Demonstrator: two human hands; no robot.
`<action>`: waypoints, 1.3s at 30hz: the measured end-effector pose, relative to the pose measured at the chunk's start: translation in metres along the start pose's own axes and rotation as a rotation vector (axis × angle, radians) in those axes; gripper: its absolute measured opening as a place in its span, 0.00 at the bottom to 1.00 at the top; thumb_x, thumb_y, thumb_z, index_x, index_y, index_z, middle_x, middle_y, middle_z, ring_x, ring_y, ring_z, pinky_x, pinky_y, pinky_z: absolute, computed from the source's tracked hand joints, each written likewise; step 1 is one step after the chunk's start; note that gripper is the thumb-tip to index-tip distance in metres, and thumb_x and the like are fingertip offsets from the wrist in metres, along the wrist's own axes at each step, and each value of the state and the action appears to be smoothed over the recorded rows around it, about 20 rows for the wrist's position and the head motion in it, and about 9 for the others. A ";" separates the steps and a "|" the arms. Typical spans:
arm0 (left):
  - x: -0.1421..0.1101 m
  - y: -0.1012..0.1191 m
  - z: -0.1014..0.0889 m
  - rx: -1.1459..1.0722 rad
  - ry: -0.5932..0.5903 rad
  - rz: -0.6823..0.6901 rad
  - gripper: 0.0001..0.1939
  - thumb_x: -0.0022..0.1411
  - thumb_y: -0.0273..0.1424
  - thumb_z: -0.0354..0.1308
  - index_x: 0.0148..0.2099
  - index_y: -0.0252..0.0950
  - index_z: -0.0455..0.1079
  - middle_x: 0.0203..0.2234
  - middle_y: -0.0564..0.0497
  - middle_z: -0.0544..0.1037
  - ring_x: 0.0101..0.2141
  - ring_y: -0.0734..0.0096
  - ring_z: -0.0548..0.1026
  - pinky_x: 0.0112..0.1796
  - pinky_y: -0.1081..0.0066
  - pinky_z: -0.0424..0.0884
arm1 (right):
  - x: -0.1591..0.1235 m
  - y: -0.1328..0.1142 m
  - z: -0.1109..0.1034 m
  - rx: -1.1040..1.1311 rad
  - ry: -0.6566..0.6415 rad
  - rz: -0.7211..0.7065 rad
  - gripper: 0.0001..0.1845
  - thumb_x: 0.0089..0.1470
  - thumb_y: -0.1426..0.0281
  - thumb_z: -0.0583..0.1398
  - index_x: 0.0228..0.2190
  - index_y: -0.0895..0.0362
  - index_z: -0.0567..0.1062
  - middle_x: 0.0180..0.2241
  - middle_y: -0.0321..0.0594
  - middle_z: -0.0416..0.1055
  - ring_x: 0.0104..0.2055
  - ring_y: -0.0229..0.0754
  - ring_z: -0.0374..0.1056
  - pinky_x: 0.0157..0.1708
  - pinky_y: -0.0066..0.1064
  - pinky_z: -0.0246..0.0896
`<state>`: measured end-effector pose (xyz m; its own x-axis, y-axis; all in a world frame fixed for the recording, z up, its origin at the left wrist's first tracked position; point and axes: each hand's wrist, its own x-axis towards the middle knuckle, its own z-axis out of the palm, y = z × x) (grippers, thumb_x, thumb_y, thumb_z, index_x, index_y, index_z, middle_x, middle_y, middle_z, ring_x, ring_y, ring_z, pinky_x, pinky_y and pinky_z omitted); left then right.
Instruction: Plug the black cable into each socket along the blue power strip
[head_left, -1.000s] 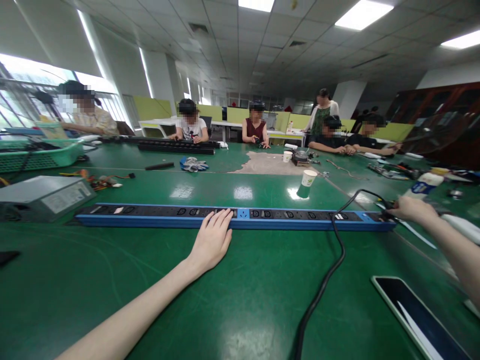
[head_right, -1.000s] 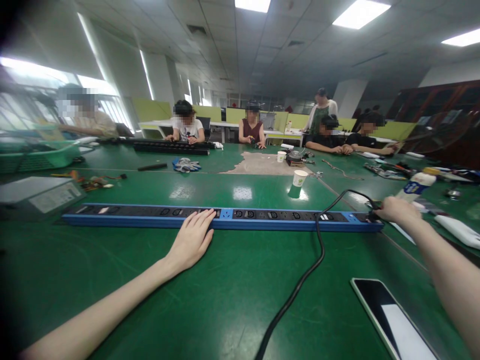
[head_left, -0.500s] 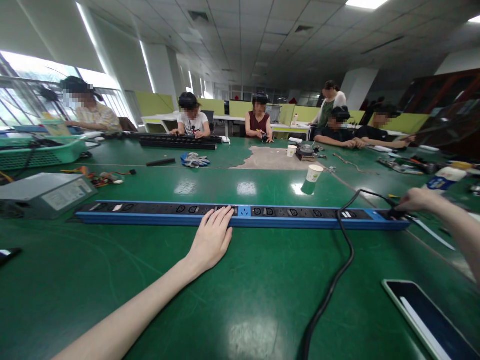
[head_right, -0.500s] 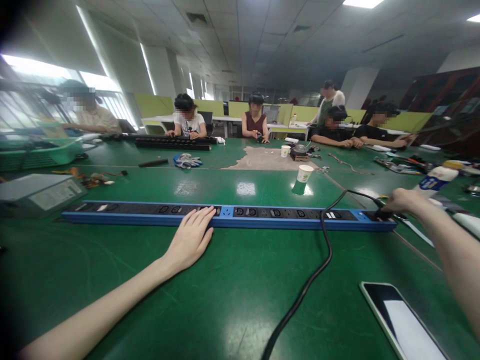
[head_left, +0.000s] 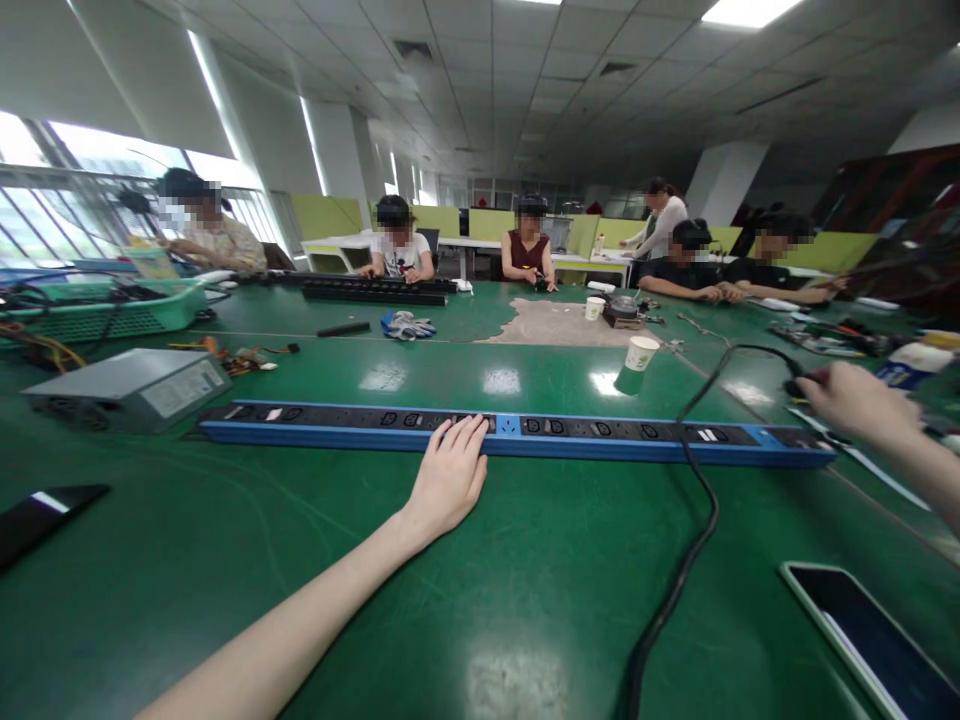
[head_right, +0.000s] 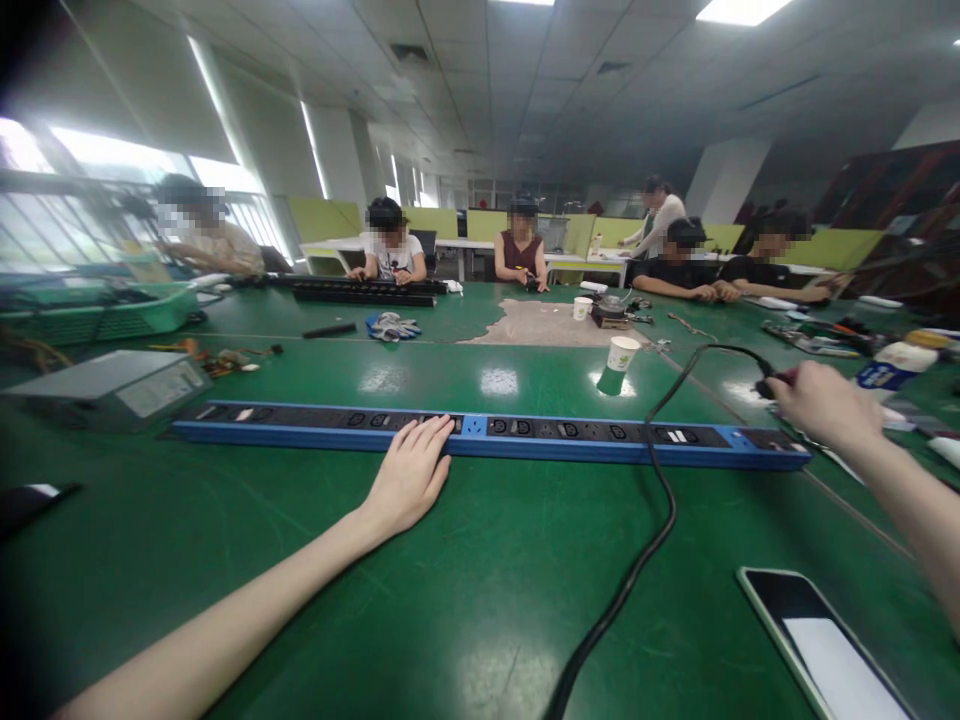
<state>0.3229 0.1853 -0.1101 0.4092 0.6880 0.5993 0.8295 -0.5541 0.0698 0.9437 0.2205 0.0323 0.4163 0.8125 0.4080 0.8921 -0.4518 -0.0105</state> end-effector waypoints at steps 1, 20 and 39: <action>-0.001 -0.001 0.000 -0.013 0.004 -0.003 0.27 0.73 0.31 0.46 0.72 0.37 0.59 0.68 0.42 0.67 0.67 0.55 0.64 0.68 0.47 0.55 | -0.002 -0.017 -0.011 -0.025 0.001 -0.020 0.24 0.64 0.51 0.55 0.47 0.55 0.79 0.48 0.60 0.75 0.39 0.54 0.71 0.32 0.39 0.54; 0.019 0.034 -0.160 -1.055 0.142 -0.224 0.16 0.78 0.39 0.46 0.60 0.39 0.65 0.28 0.54 0.72 0.29 0.74 0.71 0.34 0.72 0.69 | -0.220 -0.389 -0.152 1.194 -0.002 -0.825 0.23 0.68 0.51 0.51 0.61 0.41 0.66 0.38 0.35 0.77 0.37 0.42 0.76 0.36 0.37 0.72; 0.023 0.037 -0.183 -1.371 -0.506 -0.380 0.14 0.65 0.38 0.60 0.47 0.33 0.73 0.18 0.63 0.63 0.15 0.84 0.61 0.24 0.78 0.70 | -0.136 -0.329 -0.126 2.147 0.588 -0.046 0.06 0.57 0.72 0.62 0.35 0.47 0.74 0.26 0.30 0.67 0.22 0.33 0.63 0.18 0.22 0.53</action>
<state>0.2932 0.0947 0.0521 0.5794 0.8125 0.0647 0.0431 -0.1097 0.9930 0.5714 0.2119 0.0955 0.6780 0.4543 0.5778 -0.1338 0.8492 -0.5108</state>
